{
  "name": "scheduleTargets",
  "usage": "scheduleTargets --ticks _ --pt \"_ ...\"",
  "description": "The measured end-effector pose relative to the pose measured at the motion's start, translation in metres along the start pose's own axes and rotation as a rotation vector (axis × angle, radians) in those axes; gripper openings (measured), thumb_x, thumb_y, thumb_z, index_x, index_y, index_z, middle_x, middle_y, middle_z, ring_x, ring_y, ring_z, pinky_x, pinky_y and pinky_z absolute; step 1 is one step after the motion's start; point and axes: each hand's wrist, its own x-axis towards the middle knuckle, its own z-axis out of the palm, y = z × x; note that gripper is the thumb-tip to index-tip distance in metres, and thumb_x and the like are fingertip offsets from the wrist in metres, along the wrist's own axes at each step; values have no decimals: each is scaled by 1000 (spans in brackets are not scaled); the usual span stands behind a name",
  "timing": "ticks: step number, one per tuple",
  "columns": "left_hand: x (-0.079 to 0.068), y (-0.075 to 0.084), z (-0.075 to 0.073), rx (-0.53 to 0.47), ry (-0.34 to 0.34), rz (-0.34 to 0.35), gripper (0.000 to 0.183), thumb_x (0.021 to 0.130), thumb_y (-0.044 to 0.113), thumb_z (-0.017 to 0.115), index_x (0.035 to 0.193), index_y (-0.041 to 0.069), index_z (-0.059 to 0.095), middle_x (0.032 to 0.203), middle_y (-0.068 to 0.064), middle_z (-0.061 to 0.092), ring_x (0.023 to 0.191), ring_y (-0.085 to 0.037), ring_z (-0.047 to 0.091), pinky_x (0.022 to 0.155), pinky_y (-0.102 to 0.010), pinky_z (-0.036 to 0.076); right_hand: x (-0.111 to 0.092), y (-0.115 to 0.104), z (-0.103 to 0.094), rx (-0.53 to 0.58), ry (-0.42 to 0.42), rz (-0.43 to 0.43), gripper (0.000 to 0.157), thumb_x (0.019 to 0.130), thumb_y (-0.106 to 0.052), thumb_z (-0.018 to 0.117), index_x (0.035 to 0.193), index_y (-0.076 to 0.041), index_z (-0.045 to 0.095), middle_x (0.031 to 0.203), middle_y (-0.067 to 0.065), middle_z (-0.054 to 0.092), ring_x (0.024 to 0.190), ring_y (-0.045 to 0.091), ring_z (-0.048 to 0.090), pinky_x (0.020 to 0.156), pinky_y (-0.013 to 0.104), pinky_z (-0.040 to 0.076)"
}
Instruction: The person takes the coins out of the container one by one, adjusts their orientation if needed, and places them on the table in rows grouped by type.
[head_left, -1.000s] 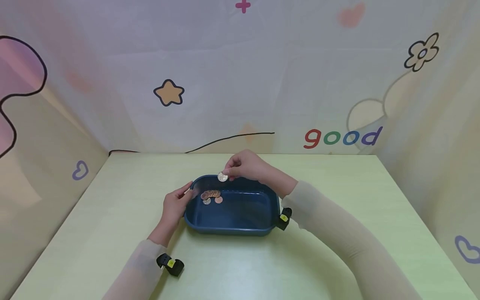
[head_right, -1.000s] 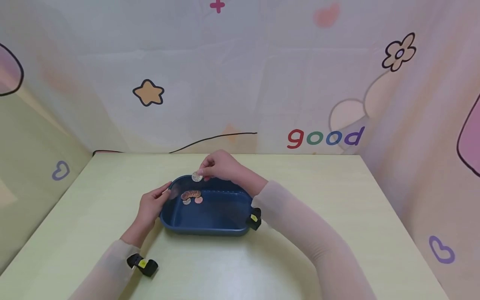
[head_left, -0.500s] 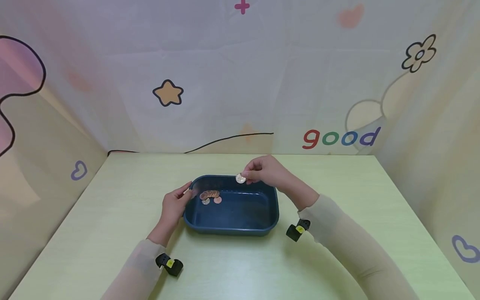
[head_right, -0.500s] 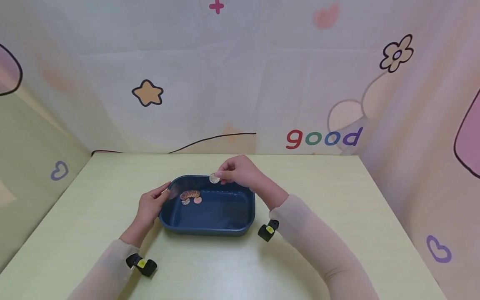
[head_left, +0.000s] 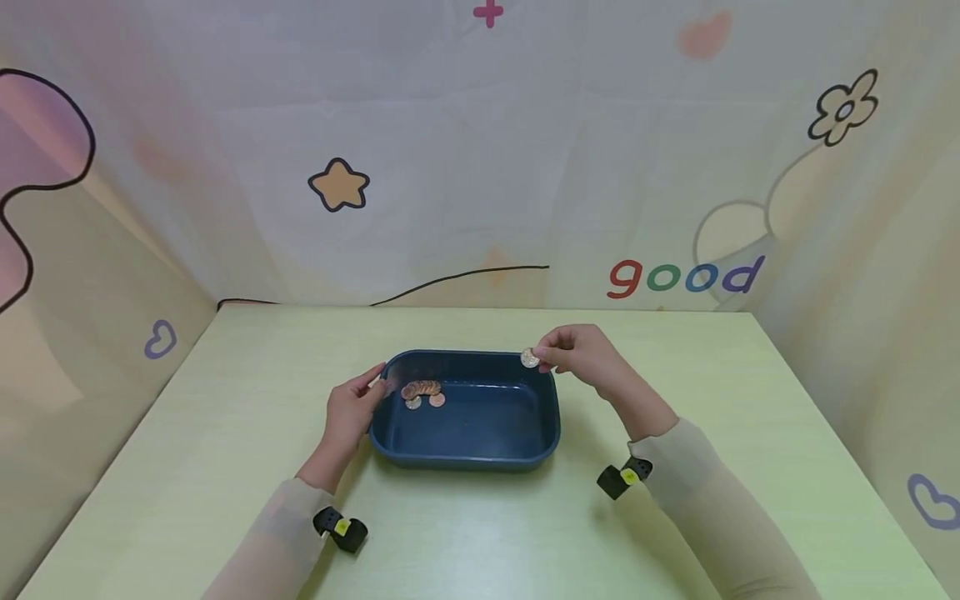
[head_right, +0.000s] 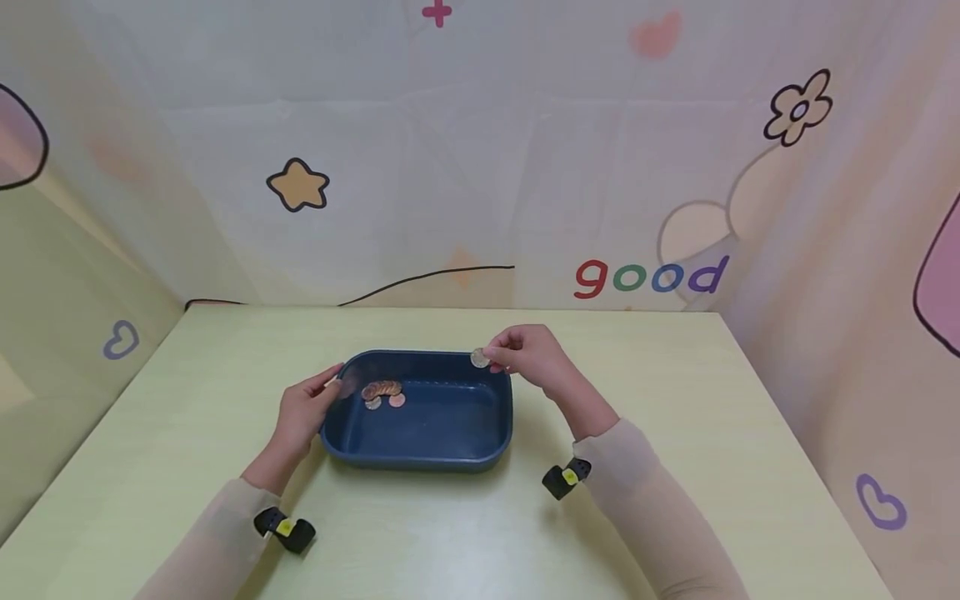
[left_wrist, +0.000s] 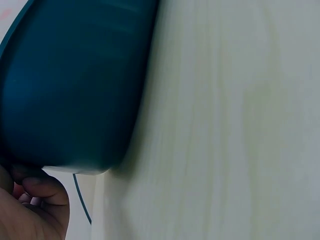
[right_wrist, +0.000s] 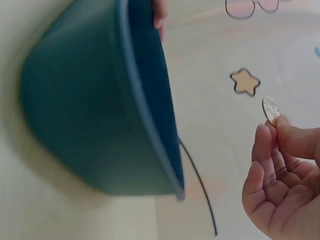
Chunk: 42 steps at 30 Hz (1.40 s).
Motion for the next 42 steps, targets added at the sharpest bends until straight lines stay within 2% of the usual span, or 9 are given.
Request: scheduleTargets --ticks 6,12,17,23,29,35,42 --pt "0 2 0 -5 2 8 43 97 13 59 138 4 64 64 8 43 52 -5 36 49 -20 31 -4 21 -6 18 26 46 26 101 -17 63 110 7 69 86 6 73 80 12 65 77 27 53" --pt "0 0 0 12 -1 8 44 97 13 59 139 4 63 63 8 41 54 -5 36 51 -20 31 -1 41 -10 31 37 94 29 102 -16 61 112 10 68 90 8 74 82 13 68 80 29 56" --pt "0 -1 -1 19 -2 7 44 96 13 59 139 5 63 63 8 42 53 -5 36 51 -20 31 2 56 -12 18 18 171 30 102 -18 62 113 9 68 86 3 74 81 11 69 78 29 54" --pt "-1 0 -1 -5 -7 3 44 96 14 59 139 5 63 64 8 44 46 -3 34 46 -20 33 9 71 -11 -50 -7 247 28 101 -21 64 109 5 70 81 -2 72 80 9 67 74 28 49" --pt "-2 1 -1 -3 -8 3 44 97 14 59 140 5 63 63 7 43 45 -3 33 45 -20 32 17 84 -9 -101 -18 252 24 99 -17 65 104 5 73 75 -3 69 73 9 60 67 24 46" --pt "-1 0 -1 17 -2 12 43 97 14 59 140 5 63 62 8 42 49 -3 35 48 -20 32 20 86 -8 -145 -31 250 23 98 -13 66 101 9 73 70 -3 65 68 10 52 63 23 43" --pt "-1 -1 -1 32 6 28 44 96 12 58 139 4 63 61 8 41 51 -5 35 49 -21 31 23 94 -10 -215 -43 227 21 96 -10 68 96 10 74 69 0 68 64 7 55 62 20 44"
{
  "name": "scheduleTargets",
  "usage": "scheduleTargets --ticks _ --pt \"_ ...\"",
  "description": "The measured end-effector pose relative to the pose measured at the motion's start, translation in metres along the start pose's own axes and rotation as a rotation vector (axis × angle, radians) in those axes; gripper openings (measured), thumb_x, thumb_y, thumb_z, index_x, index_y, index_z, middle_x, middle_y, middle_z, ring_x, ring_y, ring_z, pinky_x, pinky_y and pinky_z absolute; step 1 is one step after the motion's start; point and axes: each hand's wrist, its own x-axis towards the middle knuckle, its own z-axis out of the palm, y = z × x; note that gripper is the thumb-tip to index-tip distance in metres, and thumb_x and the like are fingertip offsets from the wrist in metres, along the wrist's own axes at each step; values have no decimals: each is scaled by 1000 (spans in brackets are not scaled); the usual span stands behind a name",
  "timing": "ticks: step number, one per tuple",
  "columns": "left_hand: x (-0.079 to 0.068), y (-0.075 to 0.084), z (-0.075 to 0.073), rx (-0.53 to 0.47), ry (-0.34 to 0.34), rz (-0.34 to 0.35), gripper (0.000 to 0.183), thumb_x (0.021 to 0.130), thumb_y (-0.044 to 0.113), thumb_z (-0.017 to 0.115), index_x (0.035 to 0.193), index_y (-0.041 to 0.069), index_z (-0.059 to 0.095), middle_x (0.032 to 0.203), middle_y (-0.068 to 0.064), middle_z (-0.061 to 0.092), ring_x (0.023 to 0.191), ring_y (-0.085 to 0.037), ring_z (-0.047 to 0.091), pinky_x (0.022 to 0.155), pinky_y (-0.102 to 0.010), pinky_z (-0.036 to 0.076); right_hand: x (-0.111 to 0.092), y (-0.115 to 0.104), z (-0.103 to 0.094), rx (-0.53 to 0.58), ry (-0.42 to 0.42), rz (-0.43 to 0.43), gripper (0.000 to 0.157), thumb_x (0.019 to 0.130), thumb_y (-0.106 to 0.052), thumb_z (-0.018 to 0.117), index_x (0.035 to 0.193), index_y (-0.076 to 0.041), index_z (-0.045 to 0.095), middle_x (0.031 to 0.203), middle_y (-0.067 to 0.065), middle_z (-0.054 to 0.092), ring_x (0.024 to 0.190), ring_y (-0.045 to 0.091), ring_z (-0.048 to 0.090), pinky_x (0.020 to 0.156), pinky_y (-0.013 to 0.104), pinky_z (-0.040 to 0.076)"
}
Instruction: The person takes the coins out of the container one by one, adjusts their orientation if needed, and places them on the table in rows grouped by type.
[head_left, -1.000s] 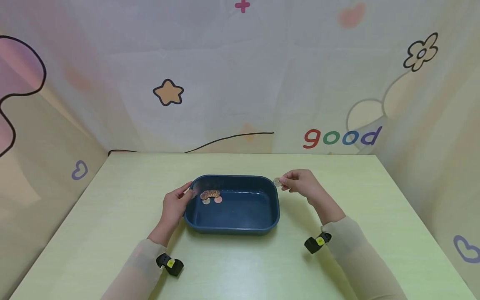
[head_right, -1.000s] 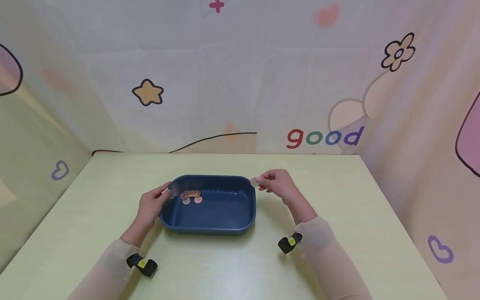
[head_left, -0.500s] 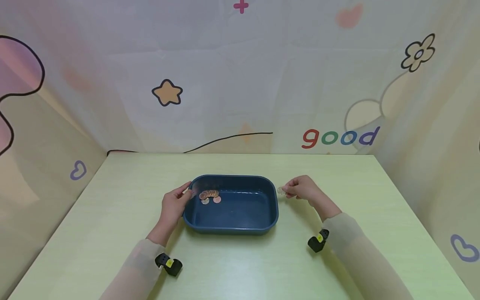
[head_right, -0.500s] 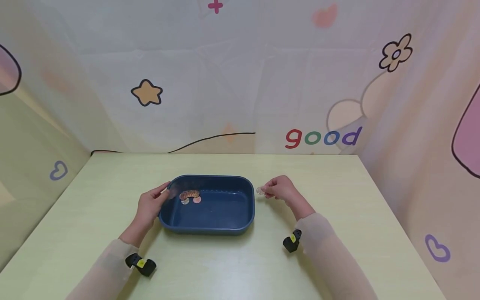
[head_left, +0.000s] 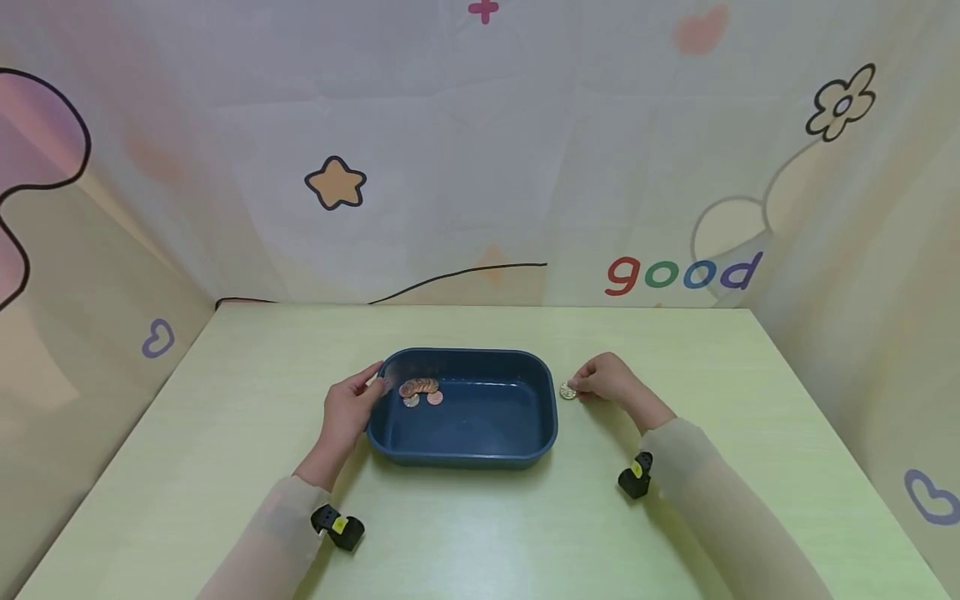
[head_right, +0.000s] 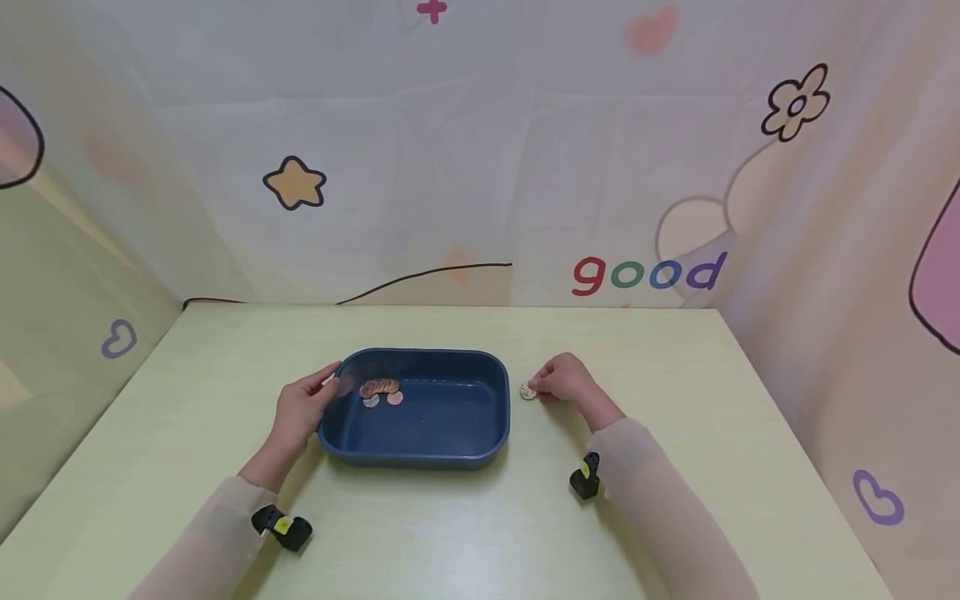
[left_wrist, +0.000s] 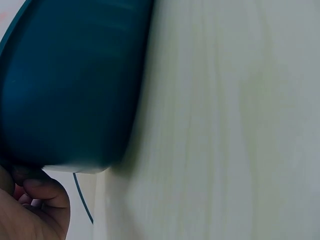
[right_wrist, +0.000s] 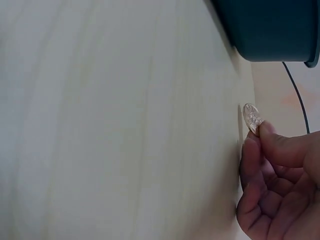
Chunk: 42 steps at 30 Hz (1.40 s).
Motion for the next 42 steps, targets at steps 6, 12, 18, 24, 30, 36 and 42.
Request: scheduleTargets --ticks 6,12,18,24,30,36,42 --pt "-1 2 0 21 3 14 44 96 12 58 138 3 63 62 8 42 53 -5 35 50 -21 30 3 4 -3 -166 37 -54 20 94 -12 71 91 7 76 70 3 66 67 12 50 64 23 40" --pt "-1 2 1 31 7 19 44 95 12 58 138 3 64 63 8 43 55 -5 37 51 -21 30 1 4 -4 -188 40 -33 21 94 -14 71 94 6 76 73 3 63 73 14 50 66 23 39" --pt "0 2 2 46 4 28 44 96 13 59 139 4 63 62 8 43 55 -6 37 52 -21 30 1 5 -3 -212 37 -42 20 93 -13 71 92 6 76 70 2 61 70 14 51 64 23 39" --pt "-1 2 2 54 6 22 44 97 13 59 139 4 63 61 8 43 52 -6 35 50 -21 30 4 5 0 -291 55 -87 20 92 -13 72 85 5 76 67 1 60 68 14 51 63 22 38" --pt "-2 1 0 69 4 32 44 97 13 58 139 4 63 61 7 42 54 -6 36 51 -21 29 4 2 2 -277 75 -63 19 91 -13 74 84 5 75 65 -1 58 65 12 50 61 22 38" --pt "-2 1 0 68 0 29 44 96 13 58 139 4 63 61 7 42 54 -5 35 51 -21 29 4 4 2 -268 68 -63 19 91 -14 74 82 3 74 65 -1 58 65 12 50 61 22 38" --pt "-2 4 -1 70 -6 34 44 97 13 57 140 4 63 61 7 42 53 -6 35 50 -22 29 5 7 -8 -121 -28 2 24 96 -17 70 99 6 74 78 3 62 70 12 54 64 21 47"
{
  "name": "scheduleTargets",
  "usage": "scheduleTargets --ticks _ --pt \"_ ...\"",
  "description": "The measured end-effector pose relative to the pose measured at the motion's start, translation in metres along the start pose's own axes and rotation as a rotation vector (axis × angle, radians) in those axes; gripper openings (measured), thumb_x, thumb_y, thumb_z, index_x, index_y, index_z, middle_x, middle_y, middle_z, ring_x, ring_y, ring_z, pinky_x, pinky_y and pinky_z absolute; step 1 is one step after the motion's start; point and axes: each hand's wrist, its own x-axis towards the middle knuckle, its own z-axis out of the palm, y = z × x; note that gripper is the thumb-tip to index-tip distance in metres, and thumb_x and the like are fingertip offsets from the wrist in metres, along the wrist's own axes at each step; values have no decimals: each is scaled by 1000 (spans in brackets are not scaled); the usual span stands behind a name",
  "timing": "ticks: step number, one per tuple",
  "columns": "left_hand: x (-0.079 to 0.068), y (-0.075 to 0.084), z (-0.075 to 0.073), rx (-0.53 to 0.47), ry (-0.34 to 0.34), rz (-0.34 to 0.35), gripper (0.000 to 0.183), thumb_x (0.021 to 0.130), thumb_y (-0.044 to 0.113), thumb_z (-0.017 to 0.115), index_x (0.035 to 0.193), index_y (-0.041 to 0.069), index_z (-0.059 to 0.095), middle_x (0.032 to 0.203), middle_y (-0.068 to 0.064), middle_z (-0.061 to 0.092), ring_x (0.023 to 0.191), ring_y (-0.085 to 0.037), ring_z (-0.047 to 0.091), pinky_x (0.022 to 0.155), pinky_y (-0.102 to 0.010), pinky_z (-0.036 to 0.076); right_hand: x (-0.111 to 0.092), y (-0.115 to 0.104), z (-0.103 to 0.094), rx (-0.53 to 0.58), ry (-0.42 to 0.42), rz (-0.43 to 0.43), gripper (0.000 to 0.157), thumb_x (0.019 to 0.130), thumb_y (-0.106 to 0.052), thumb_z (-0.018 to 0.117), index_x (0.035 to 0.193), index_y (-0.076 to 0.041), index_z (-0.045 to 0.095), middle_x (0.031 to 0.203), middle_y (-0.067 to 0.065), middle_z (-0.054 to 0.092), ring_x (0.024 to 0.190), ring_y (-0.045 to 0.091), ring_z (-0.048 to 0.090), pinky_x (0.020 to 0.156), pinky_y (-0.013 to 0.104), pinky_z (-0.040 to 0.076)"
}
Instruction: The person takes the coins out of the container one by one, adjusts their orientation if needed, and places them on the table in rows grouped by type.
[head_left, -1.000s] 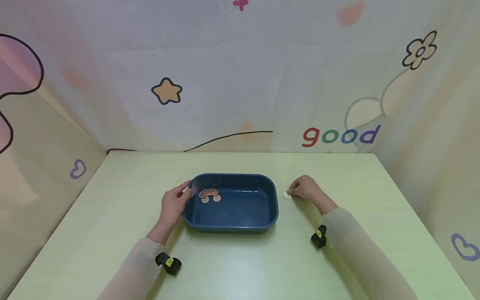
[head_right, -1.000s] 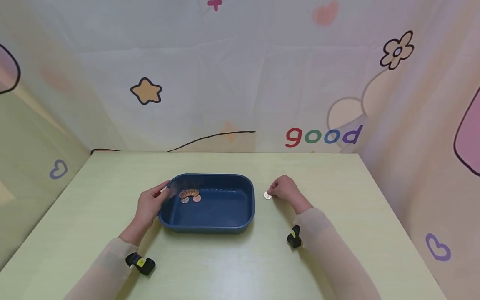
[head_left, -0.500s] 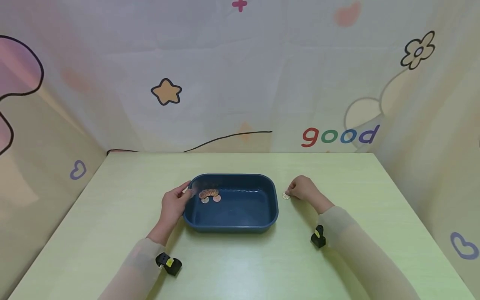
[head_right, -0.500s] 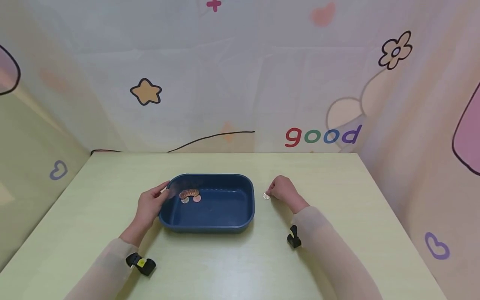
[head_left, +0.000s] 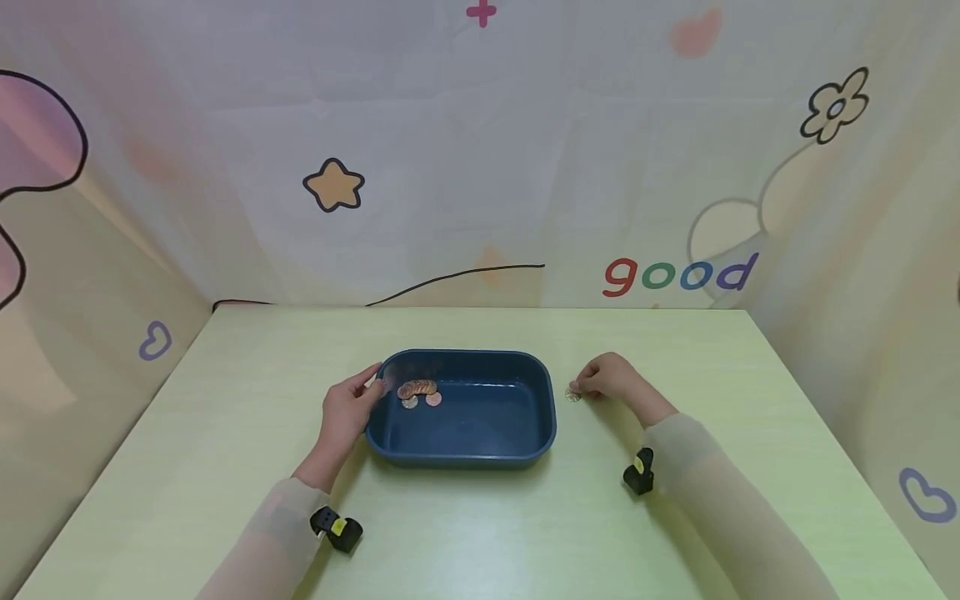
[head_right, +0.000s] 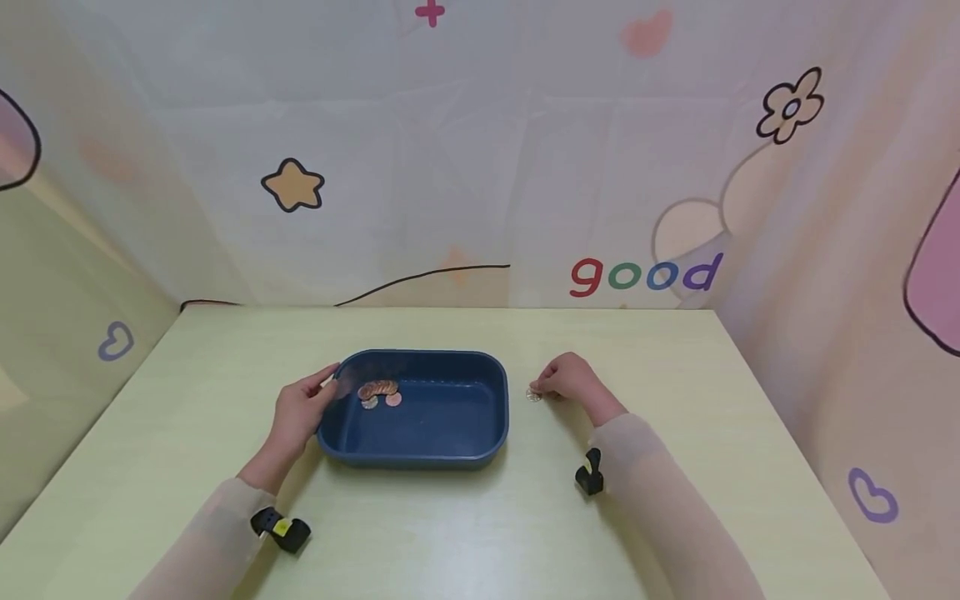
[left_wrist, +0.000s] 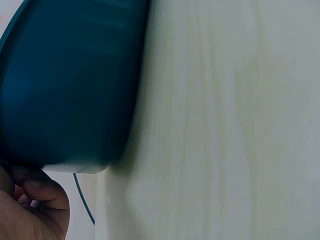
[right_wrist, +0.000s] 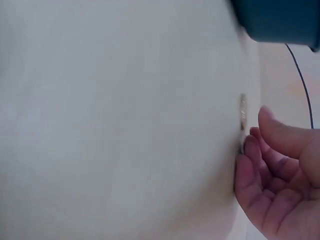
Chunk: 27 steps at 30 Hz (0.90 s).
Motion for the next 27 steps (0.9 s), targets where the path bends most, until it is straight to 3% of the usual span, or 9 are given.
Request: scheduleTargets --ticks 5,10,13,17,27 --pt "0 1 1 2 5 3 44 96 13 58 139 3 63 62 7 44 54 -6 36 50 -22 29 -1 0 -9 110 -56 35 31 100 -22 65 113 6 69 86 4 61 77 14 56 69 22 51" --pt "2 -1 1 6 -5 3 46 96 15 57 140 3 63 61 7 43 52 -7 36 49 -22 29 -5 -5 -19 149 -44 22 38 102 -27 61 123 5 64 103 14 67 92 24 63 79 29 55" --pt "2 0 1 18 -7 4 46 96 15 57 140 3 63 61 7 42 52 -7 36 49 -22 29 -7 -10 -27 167 -20 -25 41 103 -28 59 126 6 62 120 22 66 108 32 65 90 38 56" --pt "2 1 1 23 -10 4 45 97 14 57 140 3 63 61 7 42 52 -7 35 49 -22 29 -12 -22 -39 191 6 -86 42 105 -28 55 129 6 60 126 26 63 116 38 62 99 45 54" --pt "2 0 0 25 -20 4 44 98 14 58 140 3 62 60 7 42 49 -7 35 47 -22 30 -22 -74 -59 135 -6 -238 38 104 -26 57 128 2 62 121 23 66 112 37 64 99 44 55"
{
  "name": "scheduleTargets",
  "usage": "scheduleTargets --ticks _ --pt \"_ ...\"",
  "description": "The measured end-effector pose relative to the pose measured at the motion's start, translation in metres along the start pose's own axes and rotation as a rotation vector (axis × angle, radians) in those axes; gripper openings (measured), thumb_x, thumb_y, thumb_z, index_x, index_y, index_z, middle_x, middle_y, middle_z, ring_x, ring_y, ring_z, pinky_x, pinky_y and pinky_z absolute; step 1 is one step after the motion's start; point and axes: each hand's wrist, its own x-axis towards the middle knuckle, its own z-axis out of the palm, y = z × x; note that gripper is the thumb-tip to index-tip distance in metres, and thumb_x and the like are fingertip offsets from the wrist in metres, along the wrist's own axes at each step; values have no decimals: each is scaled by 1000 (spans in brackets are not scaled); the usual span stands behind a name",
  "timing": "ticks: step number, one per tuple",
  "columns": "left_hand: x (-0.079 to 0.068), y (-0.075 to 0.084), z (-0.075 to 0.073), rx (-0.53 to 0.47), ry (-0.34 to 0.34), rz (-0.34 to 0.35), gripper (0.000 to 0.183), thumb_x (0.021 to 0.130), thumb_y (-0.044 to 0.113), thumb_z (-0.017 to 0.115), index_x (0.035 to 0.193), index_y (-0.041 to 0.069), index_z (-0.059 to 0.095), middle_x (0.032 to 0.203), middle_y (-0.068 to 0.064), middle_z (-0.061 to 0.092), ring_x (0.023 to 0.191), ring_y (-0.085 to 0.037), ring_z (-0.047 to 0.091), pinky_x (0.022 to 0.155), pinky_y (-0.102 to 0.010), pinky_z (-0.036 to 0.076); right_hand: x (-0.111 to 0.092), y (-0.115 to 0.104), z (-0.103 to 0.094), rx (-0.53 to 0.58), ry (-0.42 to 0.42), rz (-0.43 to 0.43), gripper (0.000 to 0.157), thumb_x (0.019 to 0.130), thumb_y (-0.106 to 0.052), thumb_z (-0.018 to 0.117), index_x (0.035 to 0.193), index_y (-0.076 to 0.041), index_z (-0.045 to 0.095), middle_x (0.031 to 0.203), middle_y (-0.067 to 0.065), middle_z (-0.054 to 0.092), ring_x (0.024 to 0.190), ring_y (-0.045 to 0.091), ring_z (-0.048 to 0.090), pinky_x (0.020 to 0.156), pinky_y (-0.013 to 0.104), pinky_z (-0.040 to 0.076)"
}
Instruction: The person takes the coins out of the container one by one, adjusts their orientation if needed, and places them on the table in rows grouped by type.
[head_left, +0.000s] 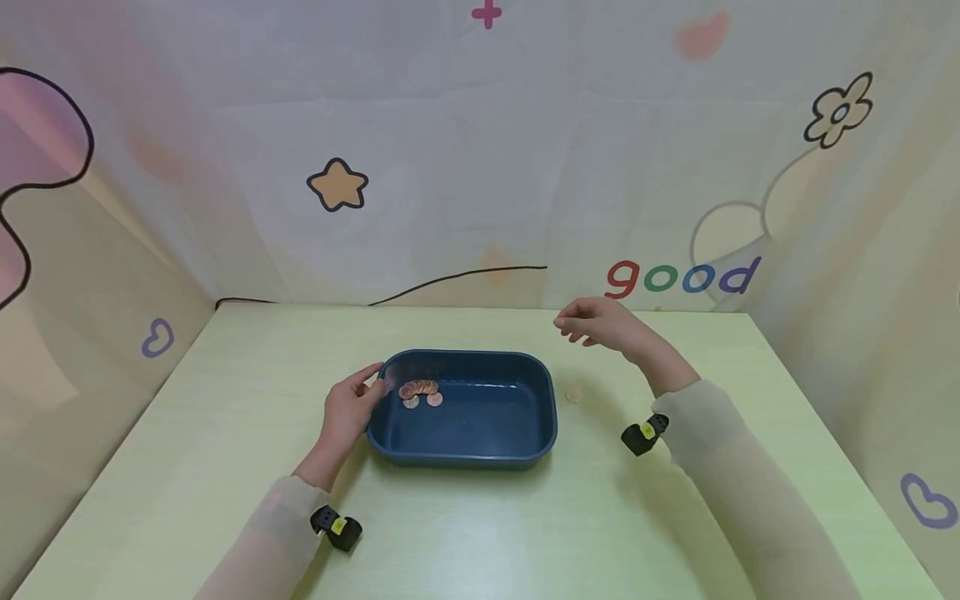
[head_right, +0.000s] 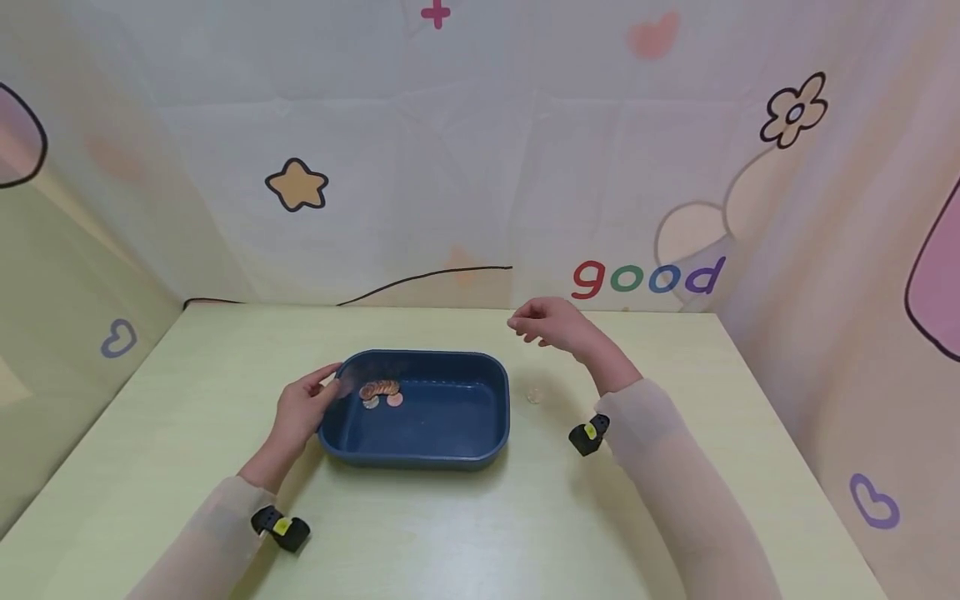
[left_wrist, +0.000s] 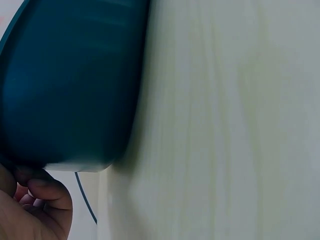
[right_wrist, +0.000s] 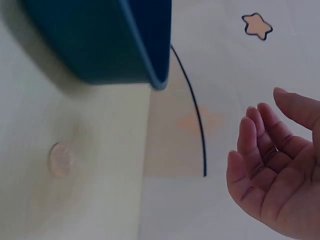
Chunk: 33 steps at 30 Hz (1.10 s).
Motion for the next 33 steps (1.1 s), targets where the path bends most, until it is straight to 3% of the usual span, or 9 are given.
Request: scheduleTargets --ticks 15,22,28,33 --pt "0 -1 -2 19 -6 7 44 98 16 59 141 3 61 61 6 41 46 -7 34 46 -21 31 31 -60 34 -129 -199 -143 28 99 -24 64 118 -4 69 111 14 72 99 24 67 90 36 58" --pt "0 0 -2 16 -3 11 44 99 16 59 141 3 61 61 6 40 46 -7 34 46 -21 31 51 -75 61 -184 -317 -214 28 99 -23 65 118 -4 71 114 20 73 102 36 71 89 39 59" --pt "-1 -1 -2 4 -4 8 44 99 16 58 141 4 61 61 5 40 46 -7 34 46 -21 32 68 -84 88 -177 -415 -219 31 99 -20 66 123 0 68 114 23 73 100 35 71 84 31 59" --pt "0 -1 -1 21 -1 27 44 99 15 57 141 3 61 59 7 39 47 -6 33 47 -21 30 77 -89 107 -169 -438 -202 31 99 -19 66 125 -2 68 116 19 75 101 31 73 82 28 58"
